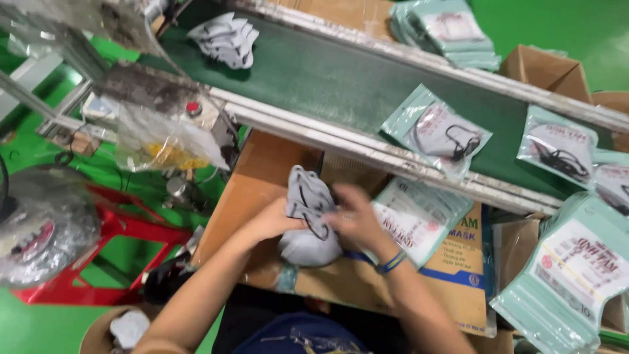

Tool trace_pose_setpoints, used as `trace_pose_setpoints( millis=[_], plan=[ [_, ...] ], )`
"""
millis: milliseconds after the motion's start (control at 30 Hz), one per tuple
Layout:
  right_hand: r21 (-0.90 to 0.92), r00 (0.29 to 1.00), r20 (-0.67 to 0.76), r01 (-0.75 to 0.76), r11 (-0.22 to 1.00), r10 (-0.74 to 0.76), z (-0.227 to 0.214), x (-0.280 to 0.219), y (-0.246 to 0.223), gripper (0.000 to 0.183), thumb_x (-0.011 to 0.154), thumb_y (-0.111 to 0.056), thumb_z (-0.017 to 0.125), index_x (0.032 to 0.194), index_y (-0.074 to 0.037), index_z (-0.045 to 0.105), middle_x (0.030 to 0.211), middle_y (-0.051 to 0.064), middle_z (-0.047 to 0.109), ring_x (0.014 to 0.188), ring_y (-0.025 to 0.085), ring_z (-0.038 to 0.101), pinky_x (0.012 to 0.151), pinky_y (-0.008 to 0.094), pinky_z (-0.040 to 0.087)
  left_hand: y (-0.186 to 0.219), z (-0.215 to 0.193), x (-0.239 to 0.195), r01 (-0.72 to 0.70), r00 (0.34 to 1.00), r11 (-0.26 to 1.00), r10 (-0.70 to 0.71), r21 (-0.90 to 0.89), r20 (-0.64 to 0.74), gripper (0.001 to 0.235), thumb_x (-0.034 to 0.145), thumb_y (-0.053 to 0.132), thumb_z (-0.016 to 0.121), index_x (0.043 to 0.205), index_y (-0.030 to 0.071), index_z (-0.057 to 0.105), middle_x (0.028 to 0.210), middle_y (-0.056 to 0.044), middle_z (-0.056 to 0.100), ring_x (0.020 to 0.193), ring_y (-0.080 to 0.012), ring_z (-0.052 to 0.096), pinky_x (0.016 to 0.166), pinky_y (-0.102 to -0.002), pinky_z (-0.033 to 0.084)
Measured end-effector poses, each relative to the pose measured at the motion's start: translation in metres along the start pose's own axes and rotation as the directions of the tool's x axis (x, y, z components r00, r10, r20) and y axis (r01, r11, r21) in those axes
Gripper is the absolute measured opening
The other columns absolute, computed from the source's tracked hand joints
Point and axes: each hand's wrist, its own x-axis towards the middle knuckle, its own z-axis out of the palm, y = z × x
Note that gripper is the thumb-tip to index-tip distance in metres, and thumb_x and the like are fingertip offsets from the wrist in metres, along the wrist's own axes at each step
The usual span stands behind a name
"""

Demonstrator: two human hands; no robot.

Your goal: Packing stacks of face masks into individual plastic packaging bags at a factory workstation.

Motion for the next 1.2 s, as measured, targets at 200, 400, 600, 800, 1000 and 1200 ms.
trace_pose_setpoints(
  millis=[200, 400, 600, 800, 1000, 1200],
  plan=[
    [-0.549, 0.709, -0.477, 0.222, 0.806, -0.52, -0.185, 0.13, 0.044, 0.037, 0.1, -0.014, 0.07, 0.134, 0.0, 0.061, 0.133, 0.025, 0.065, 0.122, 0.038, 0.065, 0.105, 0.04, 0.053, 0.092, 0.014, 0.027, 0.346, 0.938, 0.684, -0.243, 0.643, -0.247, 0.089, 0.07, 0.034, 0.09, 0.142, 0.0, 0.05, 0.131, -0.018, 0.062, 0.121, -0.0315, 0.059, 0.102, -0.042, 0.049],
    [-0.588, 0.939, -0.327, -0.291, 0.754, 0.107, -0.264, 0.199, 0.095, 0.085, 0.075, -0.035, 0.092, 0.131, 0.012, 0.049, 0.117, 0.031, 0.062, 0.107, 0.044, 0.063, 0.093, 0.047, 0.049, 0.116, 0.021, 0.01, 0.397, 0.85, 0.462, 0.141, 0.793, -0.507, 0.091, 0.071, 0.041, 0.089, 0.144, 0.003, 0.05, 0.139, -0.019, 0.052, 0.126, -0.0405, 0.048, 0.102, -0.049, 0.042],
    [-0.42, 0.989, -0.004, -0.136, 0.897, 0.148, -0.249, 0.107, -0.078, 0.031, 0.078, -0.018, 0.083, 0.102, -0.002, 0.073, 0.096, 0.015, 0.072, 0.084, 0.016, 0.063, 0.074, 0.033, 0.052, 0.18, 0.052, 0.001, 0.114, 0.846, 0.694, 0.306, 0.711, -0.435, 0.059, 0.085, 0.025, 0.079, 0.137, 0.008, 0.059, 0.134, -0.016, 0.059, 0.127, -0.0357, 0.056, 0.106, -0.044, 0.047],
    [-0.314, 0.983, -0.15, 0.055, 0.948, -0.107, -0.158, -0.051, -0.147, 0.02, 0.08, -0.004, 0.078, 0.099, -0.002, 0.074, 0.09, 0.004, 0.073, 0.084, 0.011, 0.066, 0.074, 0.026, 0.053, 0.278, 0.125, 0.012, -0.243, 0.808, 0.533, 0.573, 0.81, -0.134, 0.072, 0.084, 0.033, 0.079, 0.145, 0.005, 0.052, 0.143, -0.02, 0.053, 0.132, -0.041, 0.048, 0.11, -0.051, 0.037],
    [0.203, 0.933, -0.354, 0.004, 0.979, 0.069, -0.094, -0.14, -0.094, 0.016, 0.085, 0.006, 0.075, 0.101, 0.002, 0.074, 0.094, 0.007, 0.073, 0.078, 0.011, 0.061, 0.068, 0.024, 0.047, 0.256, 0.154, -0.004, -0.196, 0.958, 0.568, 0.283, 0.799, 0.034, 0.016, 0.095, 0.028, 0.074, 0.104, 0.015, 0.071, 0.097, -0.001, 0.068, 0.1, -0.0242, 0.062, 0.093, -0.043, 0.039],
    [0.141, 0.935, -0.31, 0.221, 0.965, -0.169, -0.068, -0.159, -0.115, 0.017, 0.085, 0.009, 0.072, 0.1, 0.001, 0.07, 0.098, 0.006, 0.074, 0.094, 0.011, 0.067, 0.08, 0.023, 0.053, 0.245, 0.162, -0.021, -0.38, 0.859, 0.464, 0.497, 0.8, 0.12, 0.011, 0.086, 0.019, 0.076, 0.087, 0.013, 0.066, 0.085, 0.0, 0.062, 0.092, -0.0248, 0.06, 0.093, -0.045, 0.038]
  ],
)
